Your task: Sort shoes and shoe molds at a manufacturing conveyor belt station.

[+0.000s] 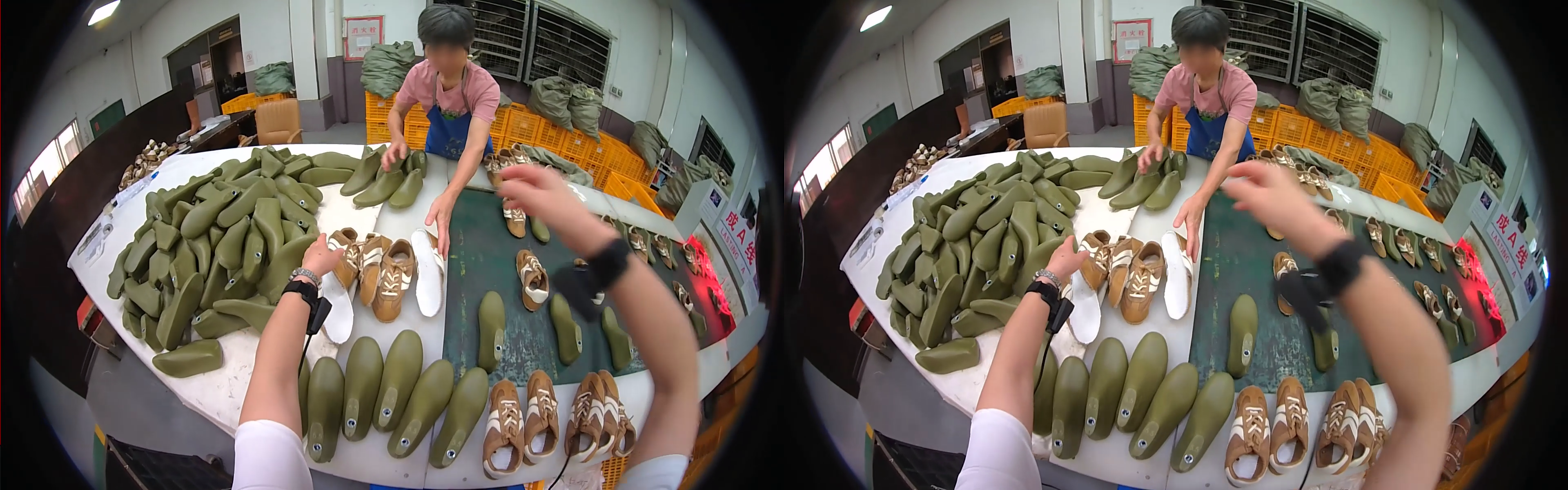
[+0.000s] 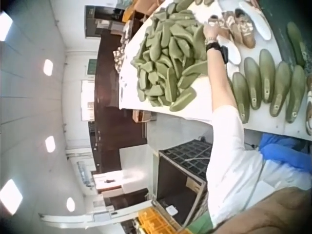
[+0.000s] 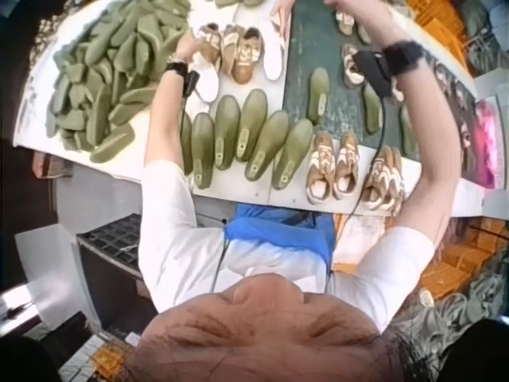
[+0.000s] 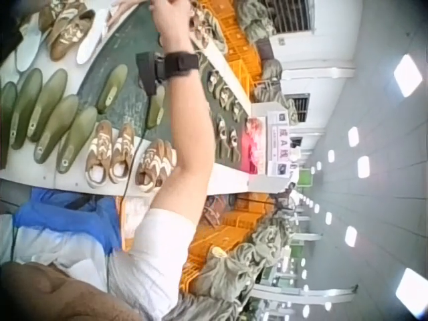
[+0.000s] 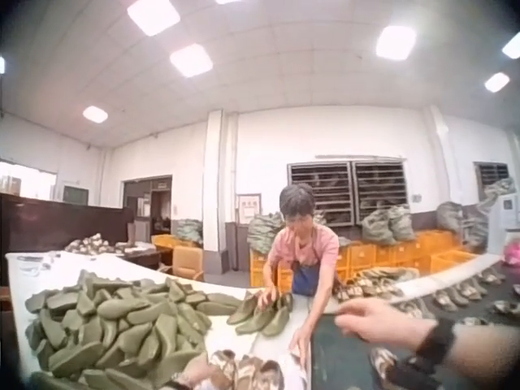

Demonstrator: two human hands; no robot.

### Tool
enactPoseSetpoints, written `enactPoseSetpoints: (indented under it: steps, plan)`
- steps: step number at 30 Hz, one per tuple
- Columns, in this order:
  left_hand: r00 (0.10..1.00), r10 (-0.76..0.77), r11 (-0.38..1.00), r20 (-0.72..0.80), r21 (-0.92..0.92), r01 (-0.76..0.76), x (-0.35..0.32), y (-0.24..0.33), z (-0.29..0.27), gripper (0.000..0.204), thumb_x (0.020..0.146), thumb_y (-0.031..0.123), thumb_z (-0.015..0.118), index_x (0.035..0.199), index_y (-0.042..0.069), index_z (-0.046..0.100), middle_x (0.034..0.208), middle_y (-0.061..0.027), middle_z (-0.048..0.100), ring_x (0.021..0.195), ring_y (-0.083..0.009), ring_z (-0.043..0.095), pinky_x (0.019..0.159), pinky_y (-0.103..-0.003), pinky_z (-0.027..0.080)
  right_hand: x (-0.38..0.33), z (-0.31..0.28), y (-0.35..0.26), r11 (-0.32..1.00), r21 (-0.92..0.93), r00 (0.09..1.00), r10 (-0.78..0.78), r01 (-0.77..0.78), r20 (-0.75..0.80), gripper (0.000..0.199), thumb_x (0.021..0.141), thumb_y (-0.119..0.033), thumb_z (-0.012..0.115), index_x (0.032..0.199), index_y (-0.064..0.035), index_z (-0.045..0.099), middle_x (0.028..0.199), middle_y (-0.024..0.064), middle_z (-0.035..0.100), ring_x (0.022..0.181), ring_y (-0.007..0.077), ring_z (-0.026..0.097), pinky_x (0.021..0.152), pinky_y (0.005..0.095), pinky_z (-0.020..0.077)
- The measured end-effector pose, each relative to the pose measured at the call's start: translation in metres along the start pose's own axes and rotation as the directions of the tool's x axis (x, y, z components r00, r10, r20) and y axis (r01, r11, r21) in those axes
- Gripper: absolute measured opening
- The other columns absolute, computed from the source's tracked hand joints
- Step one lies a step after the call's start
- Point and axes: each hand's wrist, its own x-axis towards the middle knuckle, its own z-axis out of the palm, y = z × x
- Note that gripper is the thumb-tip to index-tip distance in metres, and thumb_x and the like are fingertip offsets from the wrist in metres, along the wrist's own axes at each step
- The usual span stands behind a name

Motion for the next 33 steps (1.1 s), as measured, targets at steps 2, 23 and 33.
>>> enactPoseSetpoints:
  steps: [2,23,33]
  plan:
    - [0.997,-0.072,0.997,-0.008,0.021,0.072,0.004,-0.011,0.003,0.071,0.077,0.041,0.062,0.128,-0.004,0.041,0.122,-0.0262,0.052,0.113,-0.035,0.052,0.094,-0.04,0.042,0.044,0.056,0.034,0.998,0.023,0.991,0.06,-0.063,0.123,0.051,0.086,-0.033,0.06,0.124,-0.0014,0.049,0.109,0.0044,0.058,0.101,0.0127,0.052,0.087,0.0304,0.0429]
    - [0.929,-0.195,0.63,0.314,-0.686,0.364,0.005,-0.047,0.017,0.011,0.084,0.014,0.06,0.089,0.005,0.062,0.074,0.0013,0.058,0.059,-0.0059,0.05,0.05,-0.022,0.04,0.096,0.208,0.307,0.698,0.437,0.811,0.564,-0.568,0.153,0.034,0.078,-0.018,0.063,0.101,0.0069,0.059,0.087,0.0123,0.064,0.071,0.0199,0.064,0.057,0.0314,0.0509]
    - [0.893,-0.272,0.898,0.359,-0.24,0.37,-0.072,-0.071,-0.009,0.088,0.079,0.055,0.061,0.136,-0.003,0.029,0.131,-0.019,0.043,0.118,-0.0268,0.046,0.096,-0.034,0.038,0.094,0.228,0.272,0.642,0.46,0.786,0.438,-0.613,0.437,0.056,0.089,-0.04,0.056,0.127,-0.0015,0.042,0.111,0.0102,0.06,0.091,0.0186,0.061,0.079,0.0351,0.0504]
